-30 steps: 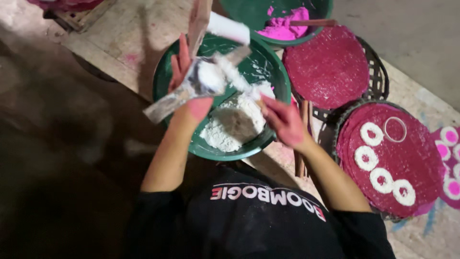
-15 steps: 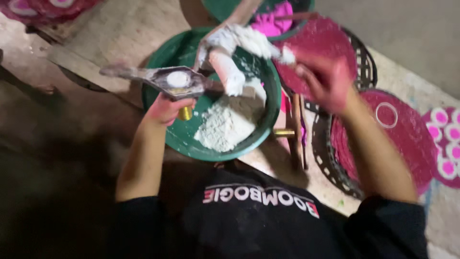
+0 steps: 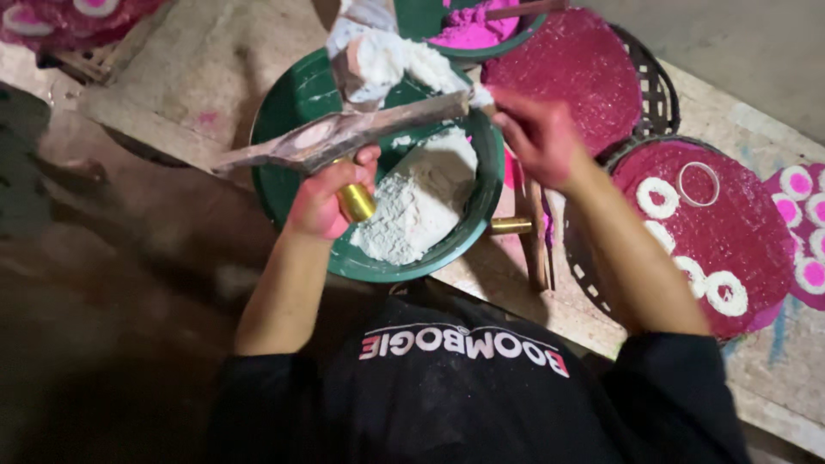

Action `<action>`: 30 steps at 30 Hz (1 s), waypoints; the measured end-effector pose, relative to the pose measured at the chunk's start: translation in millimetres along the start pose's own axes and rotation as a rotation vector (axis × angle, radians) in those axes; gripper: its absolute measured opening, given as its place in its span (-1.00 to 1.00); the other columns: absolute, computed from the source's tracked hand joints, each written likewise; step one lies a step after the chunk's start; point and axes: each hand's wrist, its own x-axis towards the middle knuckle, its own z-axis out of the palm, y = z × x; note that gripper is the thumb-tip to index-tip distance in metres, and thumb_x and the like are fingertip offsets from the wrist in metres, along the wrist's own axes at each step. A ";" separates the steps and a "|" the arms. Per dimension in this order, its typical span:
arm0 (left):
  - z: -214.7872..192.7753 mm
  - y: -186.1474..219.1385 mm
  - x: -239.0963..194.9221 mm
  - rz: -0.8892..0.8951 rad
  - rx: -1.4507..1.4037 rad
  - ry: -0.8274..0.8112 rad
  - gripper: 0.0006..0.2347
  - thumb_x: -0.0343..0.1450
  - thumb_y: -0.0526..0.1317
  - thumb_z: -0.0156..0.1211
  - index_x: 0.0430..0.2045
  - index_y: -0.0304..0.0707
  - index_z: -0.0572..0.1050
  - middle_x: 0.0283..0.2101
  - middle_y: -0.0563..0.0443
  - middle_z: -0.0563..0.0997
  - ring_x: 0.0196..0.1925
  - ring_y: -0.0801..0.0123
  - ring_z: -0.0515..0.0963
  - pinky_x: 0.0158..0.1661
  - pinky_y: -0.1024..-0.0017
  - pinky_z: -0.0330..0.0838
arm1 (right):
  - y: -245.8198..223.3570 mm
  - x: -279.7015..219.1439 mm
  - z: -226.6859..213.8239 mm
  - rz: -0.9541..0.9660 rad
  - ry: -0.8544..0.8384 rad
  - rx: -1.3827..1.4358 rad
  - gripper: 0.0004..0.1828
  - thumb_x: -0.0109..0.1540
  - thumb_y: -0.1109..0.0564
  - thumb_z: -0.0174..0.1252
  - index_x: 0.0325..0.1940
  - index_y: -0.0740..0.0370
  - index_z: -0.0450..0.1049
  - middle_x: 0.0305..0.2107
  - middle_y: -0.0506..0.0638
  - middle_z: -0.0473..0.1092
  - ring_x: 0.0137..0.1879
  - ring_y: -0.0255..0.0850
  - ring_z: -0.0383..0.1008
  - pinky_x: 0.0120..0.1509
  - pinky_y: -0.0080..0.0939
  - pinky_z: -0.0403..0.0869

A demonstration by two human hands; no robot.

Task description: The person uses a small cylindrical tool to press white paste into circular indentations on pink glittery round objects. They repeatedly scoop white paste from a green bucket and apply it to the indentations, then use the tool to smooth and shape the paste. The person also uses a pink spatula to transfer pink paste between buckets.

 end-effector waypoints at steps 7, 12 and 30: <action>1.0 -20.9 27.5 0.039 0.054 0.053 -0.79 0.46 -0.36 0.20 -0.03 -0.35 0.45 -0.21 0.01 0.42 -0.21 0.43 0.46 -0.13 0.49 0.42 | 12.1 -11.0 84.6 0.053 0.163 0.118 -0.63 0.41 0.20 0.15 0.31 0.32 0.44 -0.02 0.22 0.57 0.04 -0.22 0.61 0.14 -0.21 0.55; -2.9 -17.9 38.5 0.148 0.109 0.257 -0.73 0.30 -0.36 0.23 -0.13 -0.24 0.46 -0.21 0.12 0.49 -0.24 0.51 0.51 -0.20 0.45 0.49 | 1.6 -16.4 90.6 0.072 0.096 0.234 -0.62 0.42 0.19 0.10 0.32 0.33 0.41 -0.02 0.21 0.57 0.05 -0.26 0.57 0.14 -0.24 0.51; 74.8 -116.5 12.1 -0.352 0.415 -0.411 -0.54 0.27 -0.37 0.35 0.07 -0.39 0.40 0.02 -0.06 0.56 0.08 0.24 0.56 0.08 0.36 0.50 | -45.6 -82.2 -32.0 -0.017 0.313 1.286 -0.09 0.37 -0.27 0.14 0.58 0.36 0.04 0.07 0.32 0.46 0.05 0.01 0.61 0.05 -0.15 0.62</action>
